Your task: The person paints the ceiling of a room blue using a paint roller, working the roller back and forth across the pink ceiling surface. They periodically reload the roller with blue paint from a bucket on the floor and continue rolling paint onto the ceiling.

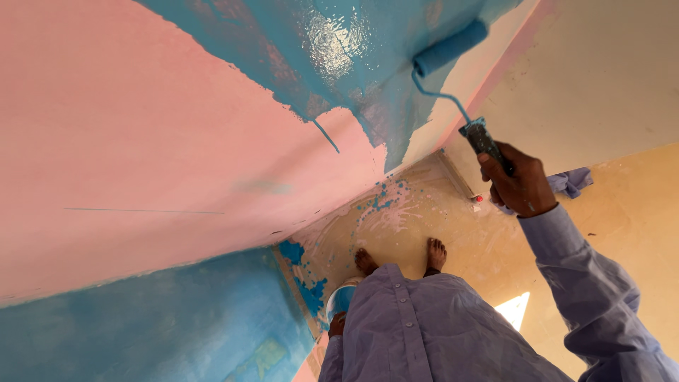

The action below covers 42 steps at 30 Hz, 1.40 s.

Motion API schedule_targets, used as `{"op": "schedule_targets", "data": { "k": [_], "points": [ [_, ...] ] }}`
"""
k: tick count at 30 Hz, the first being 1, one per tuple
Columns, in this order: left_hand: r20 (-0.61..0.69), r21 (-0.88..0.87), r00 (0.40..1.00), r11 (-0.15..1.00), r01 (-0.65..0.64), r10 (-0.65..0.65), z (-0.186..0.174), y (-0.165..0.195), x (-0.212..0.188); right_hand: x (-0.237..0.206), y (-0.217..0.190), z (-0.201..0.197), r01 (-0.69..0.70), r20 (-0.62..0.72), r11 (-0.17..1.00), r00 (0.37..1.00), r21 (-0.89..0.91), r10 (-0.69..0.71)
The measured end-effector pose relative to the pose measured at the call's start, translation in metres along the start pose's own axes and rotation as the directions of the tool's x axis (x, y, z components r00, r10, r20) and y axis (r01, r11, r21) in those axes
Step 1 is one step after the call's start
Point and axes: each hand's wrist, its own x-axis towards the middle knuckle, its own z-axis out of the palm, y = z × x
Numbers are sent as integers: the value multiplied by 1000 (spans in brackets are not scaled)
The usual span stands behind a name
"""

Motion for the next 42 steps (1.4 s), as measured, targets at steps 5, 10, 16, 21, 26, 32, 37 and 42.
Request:
{"op": "schedule_targets", "data": {
  "k": [5, 10, 16, 21, 26, 32, 37, 42],
  "points": [
    [38, -153, 993, 981, 119, -115, -5, 1, -2, -12, -57, -8, 91, -27, 996, 995, -9, -91],
    [43, -134, 983, 974, 184, -180, -8, 4, -7, -20, -106, -14, 181, -61, 983, 981, -33, -182],
    [-31, 48, 973, 972, 230, -229, -15, 18, -18, -20, -107, -15, 225, -100, 974, 970, 7, -223],
    [-72, -16, 980, 982, 187, -187, -11, 5, -16, -20, -35, -1, 93, -131, 996, 987, -18, -94],
    [-66, -116, 995, 991, 66, -74, 4, -31, -24, -11, 53, 8, -242, -83, 964, 969, -107, 234],
    [-82, -139, 982, 978, 157, -169, 14, -46, -47, 27, 108, 25, -392, 24, 892, 913, -228, 407],
    [-77, -329, 950, 907, 261, -301, 20, -53, -54, 61, 113, 36, -347, 81, 881, 917, -320, 391],
    [-121, -407, 970, 902, 146, -211, 31, -69, -56, 73, 107, 33, -345, 76, 887, 920, -308, 385]
  ]
}}
